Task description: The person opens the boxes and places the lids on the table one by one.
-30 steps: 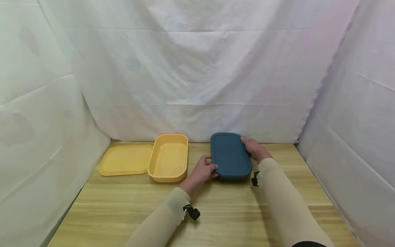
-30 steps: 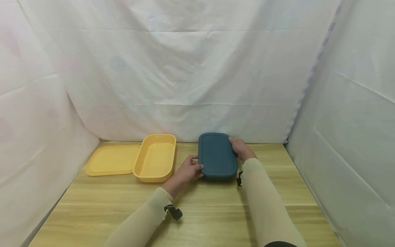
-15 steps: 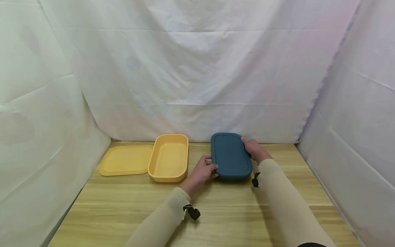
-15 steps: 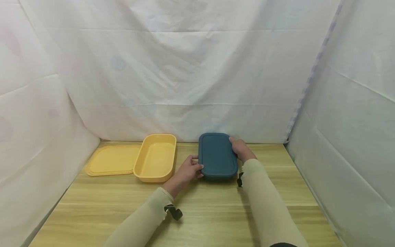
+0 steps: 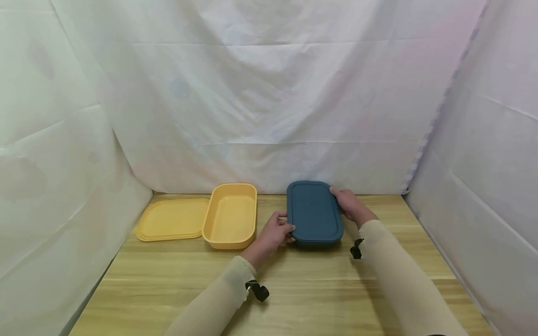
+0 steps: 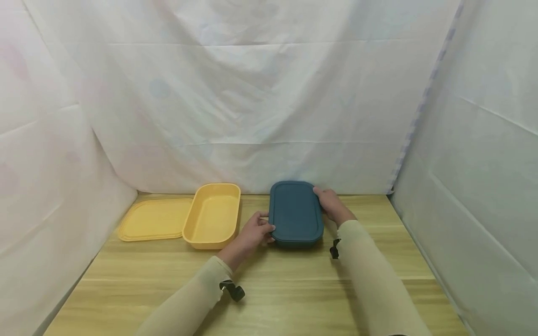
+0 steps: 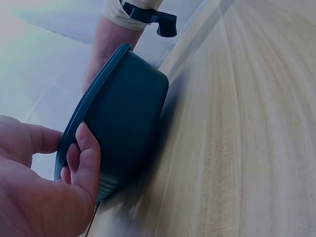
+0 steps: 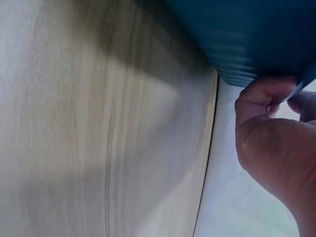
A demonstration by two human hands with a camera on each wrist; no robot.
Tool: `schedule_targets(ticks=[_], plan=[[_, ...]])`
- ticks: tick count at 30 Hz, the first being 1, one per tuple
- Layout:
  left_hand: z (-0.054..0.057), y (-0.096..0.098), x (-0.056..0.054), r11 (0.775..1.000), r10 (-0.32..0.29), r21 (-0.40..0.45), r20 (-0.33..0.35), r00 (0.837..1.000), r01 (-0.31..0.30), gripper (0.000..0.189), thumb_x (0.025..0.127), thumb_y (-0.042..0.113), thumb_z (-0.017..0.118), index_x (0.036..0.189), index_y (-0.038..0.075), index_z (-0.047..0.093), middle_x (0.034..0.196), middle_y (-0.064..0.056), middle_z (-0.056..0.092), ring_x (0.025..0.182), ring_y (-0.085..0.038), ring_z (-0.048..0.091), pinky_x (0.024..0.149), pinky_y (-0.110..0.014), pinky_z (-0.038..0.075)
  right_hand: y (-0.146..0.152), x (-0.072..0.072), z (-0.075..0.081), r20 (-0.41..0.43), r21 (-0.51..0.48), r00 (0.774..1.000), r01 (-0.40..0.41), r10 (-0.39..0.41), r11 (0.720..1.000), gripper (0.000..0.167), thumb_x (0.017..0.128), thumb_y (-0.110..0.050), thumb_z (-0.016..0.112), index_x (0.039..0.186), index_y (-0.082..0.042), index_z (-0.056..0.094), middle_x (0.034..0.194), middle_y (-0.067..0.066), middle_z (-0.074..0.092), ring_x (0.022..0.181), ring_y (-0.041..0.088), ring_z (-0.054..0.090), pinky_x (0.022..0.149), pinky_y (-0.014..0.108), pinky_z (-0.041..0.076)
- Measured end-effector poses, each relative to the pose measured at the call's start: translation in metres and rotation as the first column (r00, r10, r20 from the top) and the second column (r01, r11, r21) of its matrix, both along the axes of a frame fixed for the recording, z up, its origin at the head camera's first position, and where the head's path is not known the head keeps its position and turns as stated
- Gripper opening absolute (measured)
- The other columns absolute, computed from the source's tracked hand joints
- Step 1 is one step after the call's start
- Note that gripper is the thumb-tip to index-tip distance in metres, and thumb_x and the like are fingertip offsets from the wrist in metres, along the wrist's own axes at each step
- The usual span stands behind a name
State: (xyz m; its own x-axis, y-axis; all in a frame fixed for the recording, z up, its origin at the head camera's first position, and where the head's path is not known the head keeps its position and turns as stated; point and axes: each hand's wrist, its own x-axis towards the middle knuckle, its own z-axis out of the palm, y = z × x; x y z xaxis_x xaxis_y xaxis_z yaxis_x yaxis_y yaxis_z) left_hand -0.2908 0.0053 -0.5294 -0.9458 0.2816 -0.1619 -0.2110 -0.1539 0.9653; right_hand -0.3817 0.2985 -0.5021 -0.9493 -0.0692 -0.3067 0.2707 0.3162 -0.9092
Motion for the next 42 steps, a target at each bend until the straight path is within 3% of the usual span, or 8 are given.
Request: schedule_targets(ticks=[3,9,12,26,31,34,38,42], plan=[[0.001,-0.002,0.003,1.0,-0.014,0.0,-0.014,1.0,0.014,0.051,0.101,-0.006,0.065,0.149,-0.003,0.047,0.105,-0.013,0.059,0.073,-0.019,0.067,0.067,-0.03,0.061,0.001,0.002,0.002,-0.01,-0.058,1.0,-0.018,0.017,0.998,0.048,0.122,-0.038,0.039,0.12,0.003,0.063,0.075,-0.002,0.06,0.074,0.013,0.064,0.075,0.033,0.059],[0.005,-0.008,0.009,1.0,-0.026,0.006,-0.024,0.999,0.027,0.05,0.102,-0.006,0.063,0.149,-0.004,0.045,0.103,-0.013,0.059,0.075,-0.019,0.067,0.068,-0.031,0.061,0.001,0.004,0.001,-0.002,-0.109,0.999,-0.042,0.042,0.993,0.043,0.122,-0.036,0.04,0.093,-0.007,0.055,0.069,-0.004,0.049,0.068,0.012,0.057,0.072,0.032,0.057],[0.008,-0.01,0.013,0.999,-0.031,0.012,-0.026,0.999,0.031,0.05,0.102,-0.006,0.062,0.148,-0.004,0.045,0.102,-0.012,0.059,0.075,-0.019,0.067,0.068,-0.03,0.06,0.001,0.006,0.0,0.001,-0.12,0.999,-0.038,0.038,0.992,0.041,0.121,-0.035,0.042,0.09,-0.011,0.05,0.068,-0.004,0.044,0.066,0.013,0.052,0.069,0.032,0.055],[0.019,-0.021,0.031,0.998,-0.061,-0.002,-0.033,0.998,0.061,0.048,0.1,-0.004,0.063,0.143,-0.004,0.044,0.102,-0.013,0.061,0.074,-0.017,0.068,0.07,-0.032,0.061,-0.006,0.024,0.004,-0.033,-0.175,0.997,-0.075,0.071,0.982,0.037,0.123,-0.028,0.037,0.097,-0.006,0.052,0.071,-0.003,0.043,0.067,0.013,0.055,0.069,0.034,0.058],[0.019,-0.025,0.037,0.998,-0.063,-0.005,-0.023,0.998,0.063,0.048,0.1,-0.003,0.065,0.143,-0.003,0.044,0.101,-0.012,0.06,0.072,-0.017,0.067,0.069,-0.031,0.06,-0.01,0.029,0.004,-0.023,-0.191,0.998,-0.058,0.054,0.98,0.034,0.122,-0.027,0.039,0.109,-0.001,0.057,0.074,-0.002,0.046,0.069,0.012,0.056,0.069,0.032,0.058],[0.019,-0.026,0.041,0.998,-0.06,0.001,-0.022,0.998,0.061,0.049,0.099,-0.003,0.065,0.143,-0.004,0.043,0.1,-0.011,0.059,0.07,-0.016,0.067,0.068,-0.028,0.059,-0.011,0.031,0.004,-0.02,-0.183,0.999,-0.044,0.041,0.982,0.037,0.121,-0.027,0.04,0.128,0.005,0.057,0.083,0.0,0.056,0.077,0.012,0.064,0.073,0.032,0.061],[0.019,-0.028,0.043,0.998,-0.057,0.003,-0.023,0.998,0.057,0.05,0.098,-0.004,0.065,0.143,-0.004,0.042,0.099,-0.01,0.057,0.071,-0.016,0.067,0.067,-0.027,0.059,-0.013,0.033,0.004,-0.028,-0.165,0.999,-0.037,0.033,0.986,0.048,0.121,-0.028,0.041,0.153,0.008,0.047,0.105,0.006,0.066,0.092,0.014,0.071,0.08,0.033,0.063],[0.019,-0.031,0.045,0.998,-0.065,-0.004,-0.027,0.998,0.065,0.048,0.1,-0.004,0.065,0.142,-0.003,0.043,0.1,-0.01,0.056,0.071,-0.016,0.067,0.067,-0.027,0.06,-0.015,0.037,0.004,-0.03,-0.15,0.999,-0.03,0.026,0.988,0.05,0.12,-0.027,0.041,0.156,0.008,0.041,0.112,0.01,0.063,0.096,0.016,0.071,0.08,0.033,0.063]])
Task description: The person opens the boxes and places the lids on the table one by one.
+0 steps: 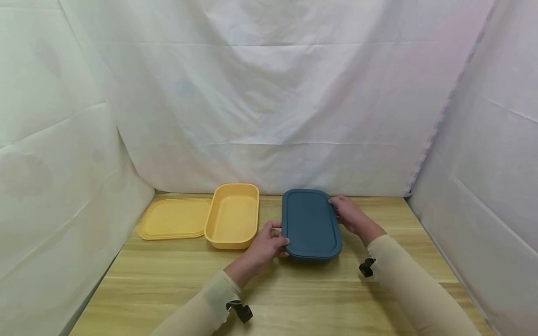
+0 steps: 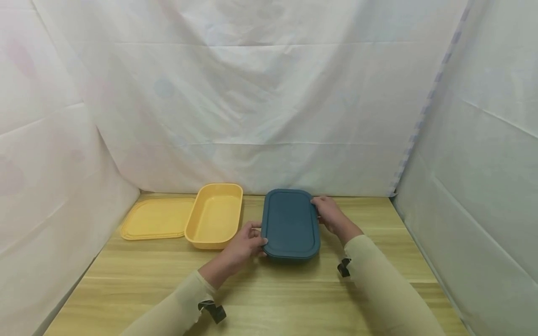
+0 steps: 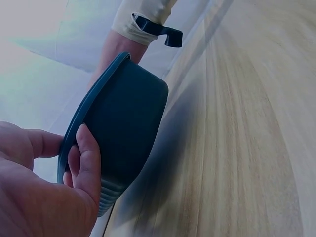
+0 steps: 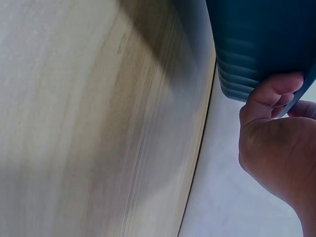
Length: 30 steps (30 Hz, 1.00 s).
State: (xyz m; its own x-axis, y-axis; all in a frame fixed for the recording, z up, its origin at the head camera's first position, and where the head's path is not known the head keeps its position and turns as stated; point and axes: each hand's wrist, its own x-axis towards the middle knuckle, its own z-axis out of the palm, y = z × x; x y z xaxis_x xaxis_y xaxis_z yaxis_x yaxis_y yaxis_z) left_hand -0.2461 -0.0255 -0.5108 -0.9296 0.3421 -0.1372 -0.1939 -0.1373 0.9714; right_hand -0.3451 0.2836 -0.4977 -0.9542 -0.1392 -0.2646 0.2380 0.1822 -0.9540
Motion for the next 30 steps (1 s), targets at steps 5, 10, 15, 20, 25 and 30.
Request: schedule_targets(ticks=[5,10,15,20,25,30], plan=[[-0.003,-0.004,0.0,1.0,-0.014,-0.004,0.005,1.0,0.014,0.046,0.101,-0.003,0.065,0.142,-0.003,0.045,0.101,-0.01,0.058,0.073,-0.016,0.068,0.068,-0.028,0.061,-0.001,0.004,0.0,0.006,-0.007,1.0,0.001,-0.001,1.0,0.041,0.12,-0.024,0.042,0.145,0.008,0.045,0.105,0.007,0.062,0.092,0.015,0.07,0.078,0.032,0.063],[-0.007,-0.007,0.001,1.0,-0.021,0.014,0.019,1.0,0.021,0.046,0.099,-0.003,0.063,0.142,-0.003,0.045,0.103,-0.01,0.061,0.075,-0.016,0.069,0.069,-0.028,0.061,-0.001,0.005,-0.001,0.002,-0.005,1.0,-0.007,0.007,1.0,0.03,0.119,-0.023,0.042,0.13,0.003,0.05,0.094,0.004,0.06,0.084,0.015,0.067,0.073,0.032,0.061],[-0.006,-0.011,0.005,0.999,-0.045,0.019,0.026,0.999,0.044,0.047,0.1,-0.003,0.062,0.143,-0.003,0.044,0.105,-0.011,0.061,0.077,-0.016,0.069,0.073,-0.032,0.063,0.0,0.008,-0.004,-0.004,-0.002,1.0,-0.007,0.007,1.0,0.026,0.119,-0.023,0.043,0.121,0.0,0.054,0.091,0.002,0.06,0.082,0.014,0.065,0.071,0.031,0.06],[-0.005,-0.014,0.009,0.998,-0.058,0.003,0.028,0.998,0.058,0.048,0.101,-0.001,0.062,0.146,-0.003,0.044,0.108,-0.012,0.062,0.08,-0.018,0.071,0.076,-0.035,0.063,-0.002,0.013,-0.003,-0.013,-0.001,1.0,-0.007,0.007,1.0,0.025,0.118,-0.023,0.045,0.124,0.0,0.052,0.096,0.004,0.062,0.084,0.015,0.067,0.072,0.032,0.061],[-0.007,-0.017,0.014,0.999,-0.047,0.005,0.038,0.998,0.047,0.049,0.098,-0.001,0.062,0.144,-0.004,0.044,0.109,-0.013,0.061,0.079,-0.017,0.071,0.072,-0.03,0.062,-0.005,0.014,-0.006,-0.002,0.002,1.0,0.009,-0.009,1.0,0.025,0.117,-0.023,0.047,0.128,0.0,0.048,0.102,0.006,0.061,0.086,0.015,0.067,0.072,0.032,0.06],[-0.008,-0.019,0.017,0.999,-0.055,0.004,0.063,0.997,0.054,0.046,0.098,-0.002,0.062,0.14,-0.003,0.043,0.109,-0.013,0.062,0.081,-0.018,0.071,0.072,-0.03,0.063,-0.007,0.017,-0.007,-0.004,0.017,1.0,0.002,-0.002,1.0,0.023,0.116,-0.022,0.047,0.126,-0.001,0.048,0.101,0.007,0.058,0.084,0.017,0.064,0.071,0.032,0.058]])
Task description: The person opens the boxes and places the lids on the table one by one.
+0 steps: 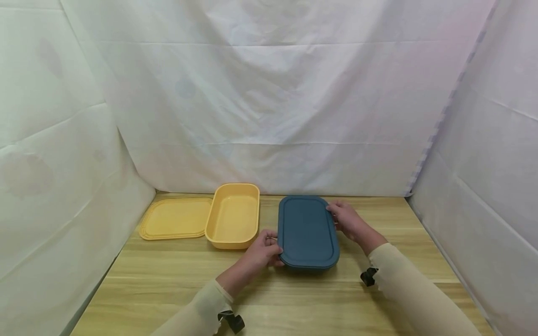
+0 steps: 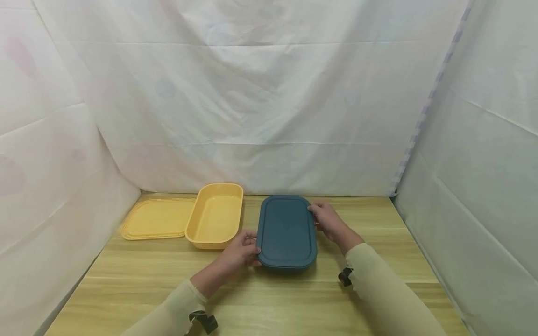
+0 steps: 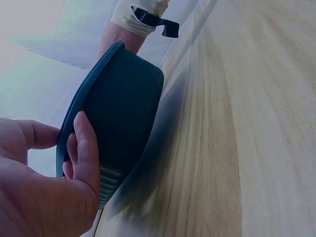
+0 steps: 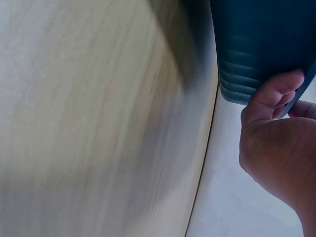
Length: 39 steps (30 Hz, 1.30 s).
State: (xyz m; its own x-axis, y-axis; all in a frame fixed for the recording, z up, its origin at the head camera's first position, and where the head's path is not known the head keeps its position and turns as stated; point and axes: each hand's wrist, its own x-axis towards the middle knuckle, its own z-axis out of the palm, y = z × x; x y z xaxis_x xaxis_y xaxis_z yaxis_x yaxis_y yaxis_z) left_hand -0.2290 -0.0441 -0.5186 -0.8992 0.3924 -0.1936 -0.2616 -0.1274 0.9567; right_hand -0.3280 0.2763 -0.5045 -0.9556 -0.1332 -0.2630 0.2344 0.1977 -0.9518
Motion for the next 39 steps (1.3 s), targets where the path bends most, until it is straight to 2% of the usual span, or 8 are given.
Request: schedule_targets(ticks=[6,14,25,39], plan=[[-0.001,-0.001,0.003,1.0,-0.003,0.019,-0.004,1.0,0.003,0.044,0.096,-0.002,0.063,0.135,-0.003,0.043,0.106,-0.012,0.061,0.078,-0.018,0.07,0.07,-0.03,0.063,-0.002,0.005,0.002,-0.009,-0.012,1.0,-0.009,0.009,1.0,0.023,0.117,-0.022,0.046,0.123,-0.001,0.051,0.098,0.006,0.059,0.083,0.017,0.065,0.068,0.032,0.058],[-0.003,-0.003,0.005,0.999,-0.008,0.04,0.008,1.0,0.008,0.042,0.094,-0.003,0.063,0.131,-0.002,0.043,0.108,-0.012,0.062,0.078,-0.016,0.071,0.07,-0.03,0.063,-0.003,0.008,0.004,-0.015,-0.011,1.0,-0.024,0.023,1.0,0.032,0.119,-0.024,0.046,0.135,0.003,0.05,0.1,0.007,0.062,0.082,0.016,0.066,0.069,0.031,0.059],[-0.002,-0.009,0.011,0.999,-0.01,0.037,0.012,1.0,0.01,0.04,0.095,-0.003,0.063,0.129,0.0,0.043,0.109,-0.011,0.063,0.08,-0.016,0.07,0.071,-0.031,0.063,-0.008,0.013,0.005,0.007,-0.018,1.0,-0.027,0.027,0.999,0.038,0.119,-0.024,0.046,0.143,0.005,0.048,0.106,0.008,0.064,0.084,0.016,0.067,0.069,0.031,0.061],[0.001,-0.016,0.015,0.999,-0.045,0.031,0.015,0.999,0.045,0.037,0.097,-0.003,0.062,0.128,-0.001,0.042,0.109,-0.011,0.064,0.084,-0.017,0.069,0.072,-0.03,0.064,-0.009,0.016,0.005,0.002,-0.039,0.999,-0.049,0.05,0.998,0.03,0.118,-0.022,0.046,0.135,0.003,0.049,0.097,0.005,0.063,0.081,0.015,0.065,0.067,0.031,0.059]])
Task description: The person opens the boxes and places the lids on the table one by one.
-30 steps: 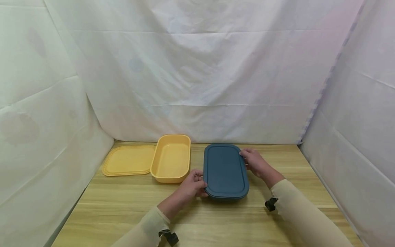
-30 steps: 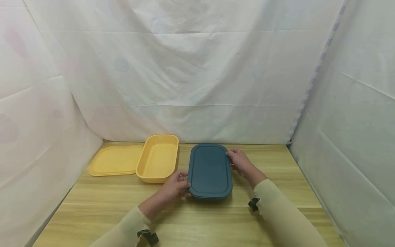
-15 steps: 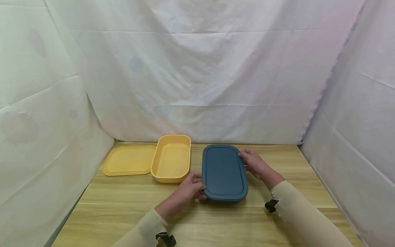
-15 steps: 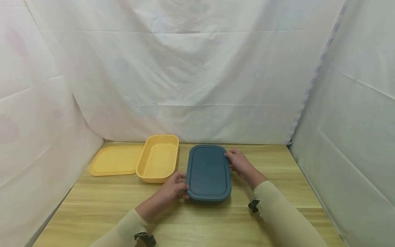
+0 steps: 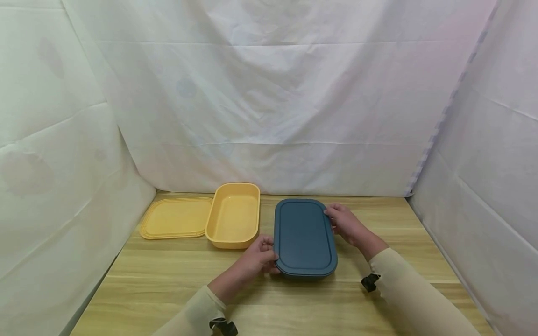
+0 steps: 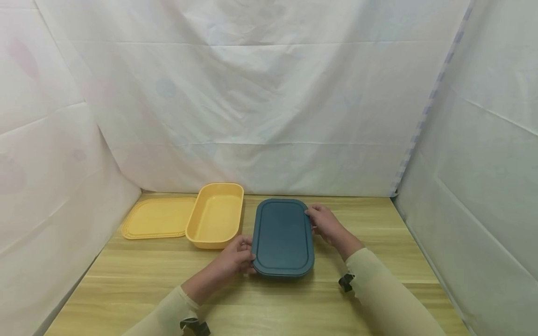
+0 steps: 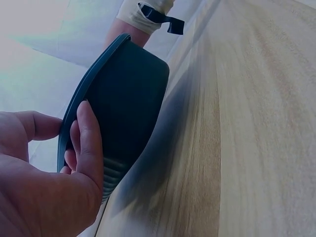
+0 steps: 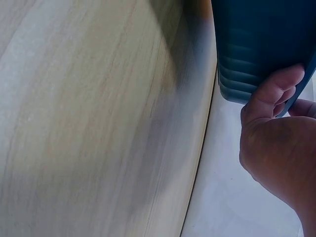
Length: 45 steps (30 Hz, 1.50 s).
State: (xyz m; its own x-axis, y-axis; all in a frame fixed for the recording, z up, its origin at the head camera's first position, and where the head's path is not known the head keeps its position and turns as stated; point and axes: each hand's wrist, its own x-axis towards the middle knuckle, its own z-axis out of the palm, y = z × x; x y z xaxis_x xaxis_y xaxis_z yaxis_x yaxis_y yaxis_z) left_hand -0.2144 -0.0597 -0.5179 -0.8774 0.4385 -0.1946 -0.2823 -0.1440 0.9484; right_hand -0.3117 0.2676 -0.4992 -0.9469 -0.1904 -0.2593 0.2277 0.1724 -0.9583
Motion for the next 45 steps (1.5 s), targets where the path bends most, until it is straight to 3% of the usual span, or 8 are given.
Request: schedule_targets(ticks=[6,13,33,45], plan=[[0.0,-0.003,0.002,1.0,-0.012,-0.02,0.003,1.0,0.012,0.036,0.098,-0.003,0.062,0.128,0.001,0.044,0.111,-0.013,0.065,0.085,-0.018,0.07,0.072,-0.031,0.064,0.0,0.001,-0.002,-0.006,0.002,1.0,-0.023,0.023,1.0,0.022,0.118,-0.021,0.046,0.124,0.0,0.051,0.093,0.005,0.06,0.08,0.016,0.063,0.066,0.031,0.058],[0.0,-0.006,0.005,0.999,-0.023,-0.028,0.011,1.0,0.024,0.038,0.095,-0.003,0.063,0.128,-0.001,0.044,0.109,-0.013,0.065,0.084,-0.018,0.07,0.072,-0.032,0.065,-0.001,0.004,-0.005,0.001,0.015,1.0,-0.025,0.025,1.0,0.026,0.117,-0.022,0.047,0.129,0.001,0.049,0.096,0.006,0.062,0.081,0.017,0.063,0.067,0.033,0.058],[-0.005,-0.013,0.01,0.997,-0.063,-0.042,0.014,0.998,0.063,0.034,0.095,-0.003,0.064,0.123,0.001,0.045,0.108,-0.014,0.067,0.08,-0.021,0.075,0.074,-0.037,0.067,-0.004,0.013,-0.013,-0.002,-0.002,0.999,-0.042,0.042,0.999,0.017,0.118,-0.019,0.047,0.112,-0.004,0.05,0.085,0.006,0.06,0.071,0.018,0.06,0.062,0.032,0.055],[-0.009,-0.014,0.013,0.997,-0.062,-0.042,0.023,0.998,0.063,0.034,0.094,-0.005,0.064,0.121,0.001,0.044,0.105,-0.015,0.066,0.081,-0.021,0.073,0.069,-0.033,0.066,-0.005,0.017,-0.014,-0.006,0.0,0.998,-0.057,0.057,0.998,0.022,0.119,-0.023,0.048,0.121,-0.001,0.051,0.087,0.005,0.063,0.072,0.017,0.062,0.062,0.032,0.056]])
